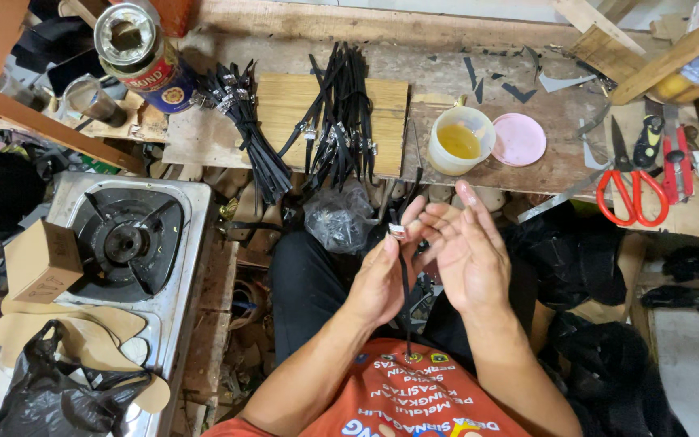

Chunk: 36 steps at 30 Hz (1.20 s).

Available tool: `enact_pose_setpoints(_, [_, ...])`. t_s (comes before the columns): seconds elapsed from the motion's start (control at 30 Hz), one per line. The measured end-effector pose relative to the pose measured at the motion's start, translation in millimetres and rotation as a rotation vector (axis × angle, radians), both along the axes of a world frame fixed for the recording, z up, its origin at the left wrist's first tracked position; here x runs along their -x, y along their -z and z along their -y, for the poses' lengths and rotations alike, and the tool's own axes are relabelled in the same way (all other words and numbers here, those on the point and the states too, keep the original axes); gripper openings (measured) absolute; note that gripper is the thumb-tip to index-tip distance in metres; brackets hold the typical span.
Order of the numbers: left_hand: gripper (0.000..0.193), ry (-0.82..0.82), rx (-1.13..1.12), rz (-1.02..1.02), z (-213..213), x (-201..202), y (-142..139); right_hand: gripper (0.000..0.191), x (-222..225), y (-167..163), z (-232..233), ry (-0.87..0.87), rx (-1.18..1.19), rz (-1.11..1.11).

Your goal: The person sits at a cluttered workbench and assembles black straps with metal buckles. They pick up straps, attach buckles, and use a small container of liquid to apply adhesive to the buckle area before pressing the parts together. Finished assemblies are placed on the bench.

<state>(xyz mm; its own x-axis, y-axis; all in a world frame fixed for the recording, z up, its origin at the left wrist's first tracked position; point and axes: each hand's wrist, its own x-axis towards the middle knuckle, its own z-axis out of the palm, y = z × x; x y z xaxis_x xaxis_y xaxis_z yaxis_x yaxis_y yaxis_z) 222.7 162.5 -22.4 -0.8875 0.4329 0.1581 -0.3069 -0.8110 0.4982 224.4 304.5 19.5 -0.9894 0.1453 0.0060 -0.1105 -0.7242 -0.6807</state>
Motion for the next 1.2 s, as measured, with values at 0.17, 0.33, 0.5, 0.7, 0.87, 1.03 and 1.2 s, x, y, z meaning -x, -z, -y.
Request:
enact_pose_setpoints(0.17, [0.038,0.044,-0.073,-0.009,3,-3,-4,0.047,-7,9,2,-0.101,-0.049,-0.172])
enact_pose_setpoints(0.33, [0.041,0.027,0.021,0.014,4,-5,-8,0.05,-9,15,8,0.007,-0.307,-0.15])
enact_pose_setpoints(0.5, [0.037,-0.134,0.25,-0.177,16,5,-9,0.044,-15,6,8,0.211,-0.839,-0.106])
enact_pose_setpoints(0.7, [0.038,-0.316,0.669,-0.372,20,3,-14,0.034,-7,-7,8,0.432,-1.309,-0.425])
enact_pose_setpoints(0.87, [0.037,-0.29,0.704,-0.339,23,2,-13,0.036,-5,-4,6,0.442,-1.372,-0.416])
enact_pose_setpoints(1.03, [0.035,-0.171,0.383,-0.119,23,8,-5,0.043,-7,5,3,0.301,-1.126,-0.287])
enact_pose_setpoints(1.2, [0.038,-0.164,0.456,-0.181,26,8,-3,0.049,-10,1,-1,0.288,-1.215,-0.346])
